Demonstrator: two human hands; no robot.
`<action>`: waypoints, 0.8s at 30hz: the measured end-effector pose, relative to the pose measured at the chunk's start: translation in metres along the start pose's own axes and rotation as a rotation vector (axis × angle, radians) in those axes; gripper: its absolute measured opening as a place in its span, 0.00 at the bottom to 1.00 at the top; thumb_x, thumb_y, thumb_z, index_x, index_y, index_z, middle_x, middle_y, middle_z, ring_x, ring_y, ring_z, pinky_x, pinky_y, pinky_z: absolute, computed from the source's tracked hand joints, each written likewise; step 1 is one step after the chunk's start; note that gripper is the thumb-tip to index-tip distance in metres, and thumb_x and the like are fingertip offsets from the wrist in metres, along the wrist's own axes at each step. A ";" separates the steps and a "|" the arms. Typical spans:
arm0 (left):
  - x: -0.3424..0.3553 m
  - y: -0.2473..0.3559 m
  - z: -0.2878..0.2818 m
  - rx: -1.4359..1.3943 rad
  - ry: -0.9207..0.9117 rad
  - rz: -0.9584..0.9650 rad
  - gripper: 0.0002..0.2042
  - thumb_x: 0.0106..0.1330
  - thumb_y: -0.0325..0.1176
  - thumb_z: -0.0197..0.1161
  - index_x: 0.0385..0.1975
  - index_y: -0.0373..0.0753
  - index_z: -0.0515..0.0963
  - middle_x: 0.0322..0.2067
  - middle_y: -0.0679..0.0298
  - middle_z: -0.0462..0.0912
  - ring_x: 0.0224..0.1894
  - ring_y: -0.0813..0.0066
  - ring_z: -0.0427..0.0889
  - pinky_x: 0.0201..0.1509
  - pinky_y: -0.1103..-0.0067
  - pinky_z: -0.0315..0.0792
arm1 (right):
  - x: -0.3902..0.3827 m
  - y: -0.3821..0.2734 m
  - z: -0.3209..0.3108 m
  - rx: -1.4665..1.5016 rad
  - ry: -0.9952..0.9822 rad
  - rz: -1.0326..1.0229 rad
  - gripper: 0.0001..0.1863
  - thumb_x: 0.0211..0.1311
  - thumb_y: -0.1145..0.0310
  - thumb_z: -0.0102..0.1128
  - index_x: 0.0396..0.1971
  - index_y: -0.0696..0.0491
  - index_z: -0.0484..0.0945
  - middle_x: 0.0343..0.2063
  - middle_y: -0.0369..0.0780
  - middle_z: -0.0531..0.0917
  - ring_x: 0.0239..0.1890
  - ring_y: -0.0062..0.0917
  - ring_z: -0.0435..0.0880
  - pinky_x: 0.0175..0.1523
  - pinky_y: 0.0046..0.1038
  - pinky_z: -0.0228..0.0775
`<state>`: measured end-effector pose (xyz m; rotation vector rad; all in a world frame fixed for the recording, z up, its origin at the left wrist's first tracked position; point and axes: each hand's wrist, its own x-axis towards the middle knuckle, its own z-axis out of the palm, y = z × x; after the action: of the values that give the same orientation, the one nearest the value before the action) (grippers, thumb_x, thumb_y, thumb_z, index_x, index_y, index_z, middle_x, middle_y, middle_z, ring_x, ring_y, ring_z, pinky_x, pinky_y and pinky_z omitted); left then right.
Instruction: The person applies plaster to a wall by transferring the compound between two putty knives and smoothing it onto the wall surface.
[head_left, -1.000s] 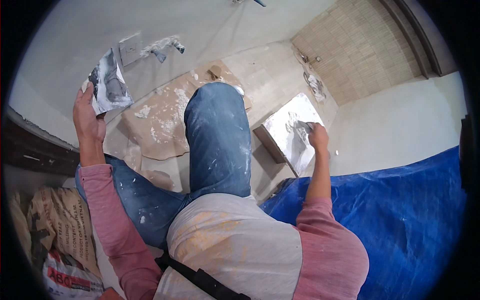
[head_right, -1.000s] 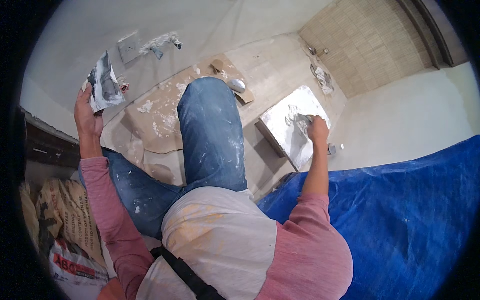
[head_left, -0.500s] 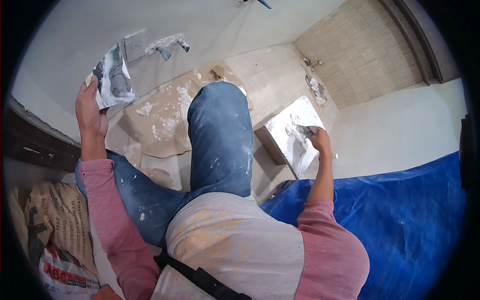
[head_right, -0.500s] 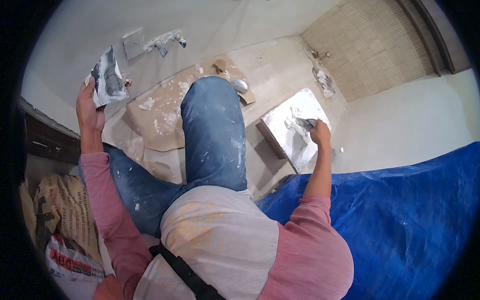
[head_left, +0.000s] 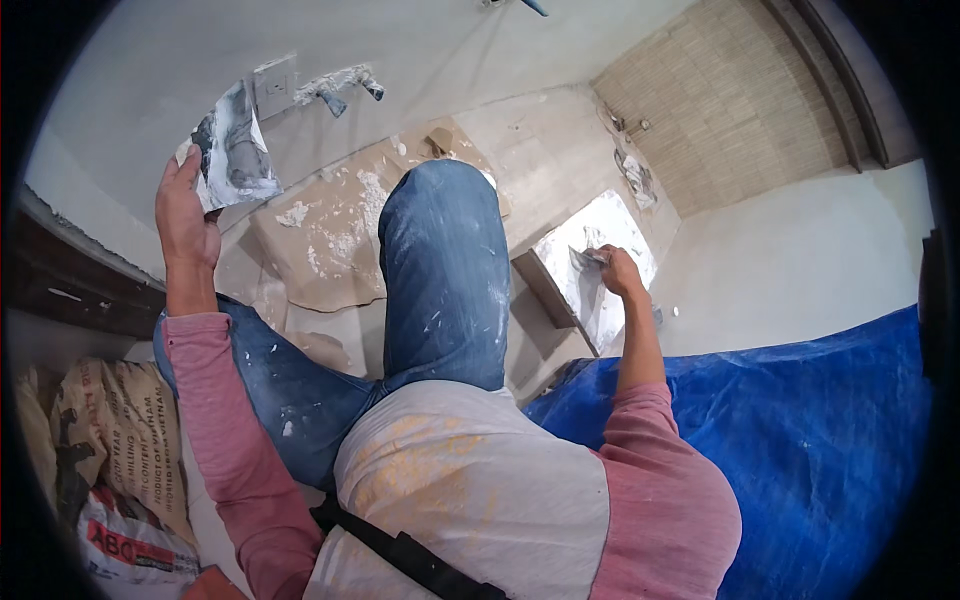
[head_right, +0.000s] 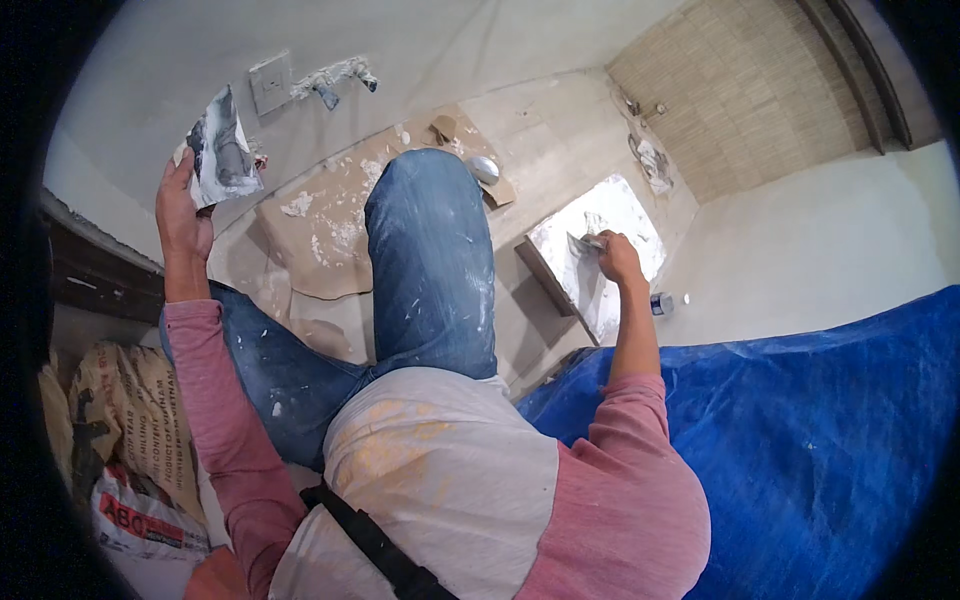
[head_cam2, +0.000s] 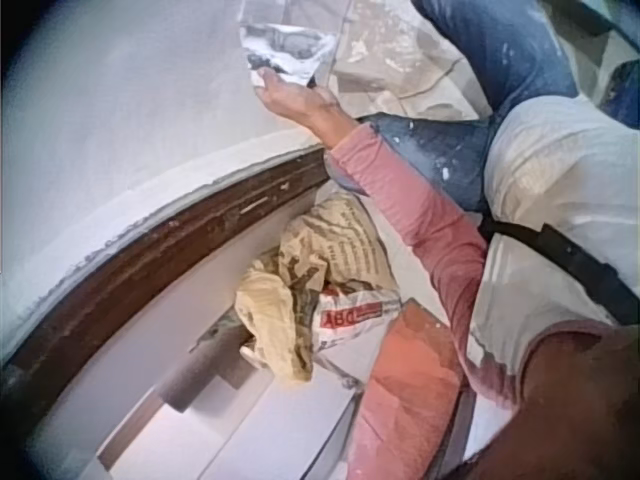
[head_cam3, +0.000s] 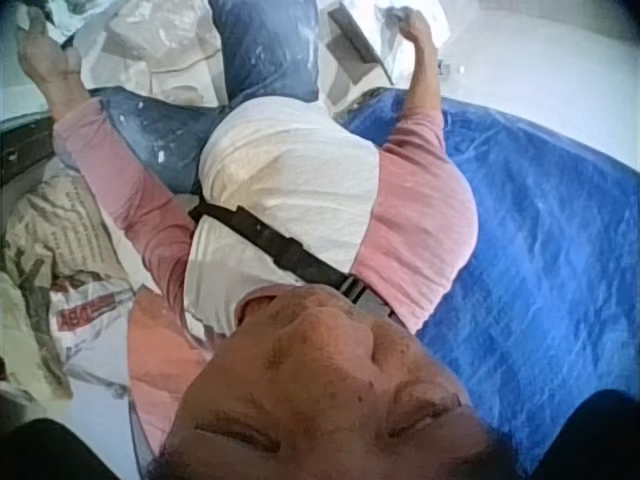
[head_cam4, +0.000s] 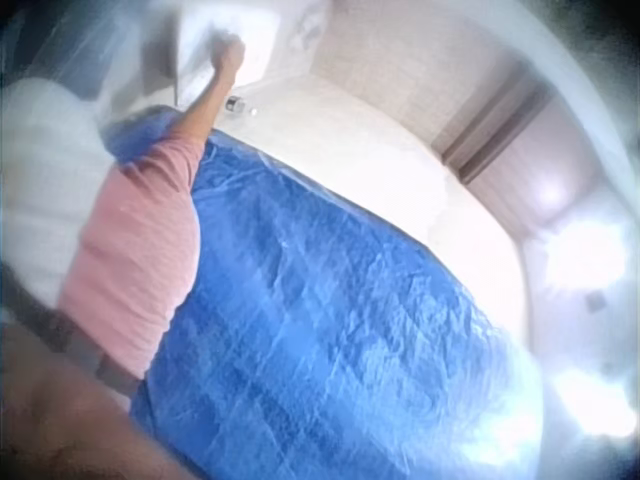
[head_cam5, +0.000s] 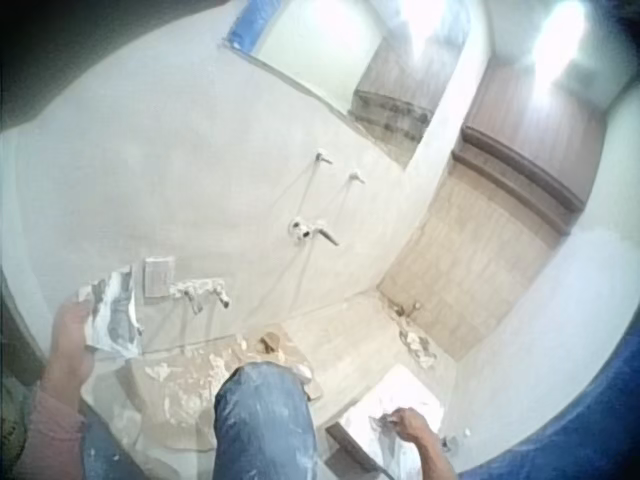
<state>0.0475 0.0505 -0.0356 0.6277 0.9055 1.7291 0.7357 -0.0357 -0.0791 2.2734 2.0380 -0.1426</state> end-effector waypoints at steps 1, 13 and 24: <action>0.000 0.001 0.000 0.010 0.012 0.000 0.14 0.78 0.34 0.54 0.56 0.35 0.74 0.50 0.62 0.84 0.49 0.72 0.86 0.53 0.74 0.80 | -0.002 0.001 -0.001 -0.001 -0.011 -0.069 0.26 0.53 0.77 0.54 0.51 0.40 0.86 0.45 0.42 0.86 0.49 0.44 0.82 0.56 0.39 0.75; -0.002 0.000 0.008 -0.016 0.024 -0.013 0.15 0.77 0.32 0.55 0.58 0.31 0.73 0.52 0.60 0.82 0.50 0.71 0.84 0.55 0.73 0.79 | -0.035 0.064 -0.032 0.370 -0.258 0.192 0.19 0.53 0.84 0.61 0.44 0.53 0.89 0.35 0.40 0.90 0.37 0.25 0.86 0.44 0.29 0.79; -0.003 -0.005 0.013 0.047 -0.030 -0.047 0.13 0.77 0.33 0.53 0.55 0.34 0.74 0.49 0.61 0.83 0.50 0.71 0.85 0.55 0.72 0.79 | -0.064 0.122 -0.002 1.472 0.181 0.250 0.16 0.65 0.80 0.60 0.53 0.60 0.79 0.48 0.42 0.86 0.50 0.33 0.84 0.60 0.37 0.74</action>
<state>0.0616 0.0518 -0.0323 0.6566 0.9353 1.6565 0.8495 -0.1123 -0.0692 3.2073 1.8449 -2.0377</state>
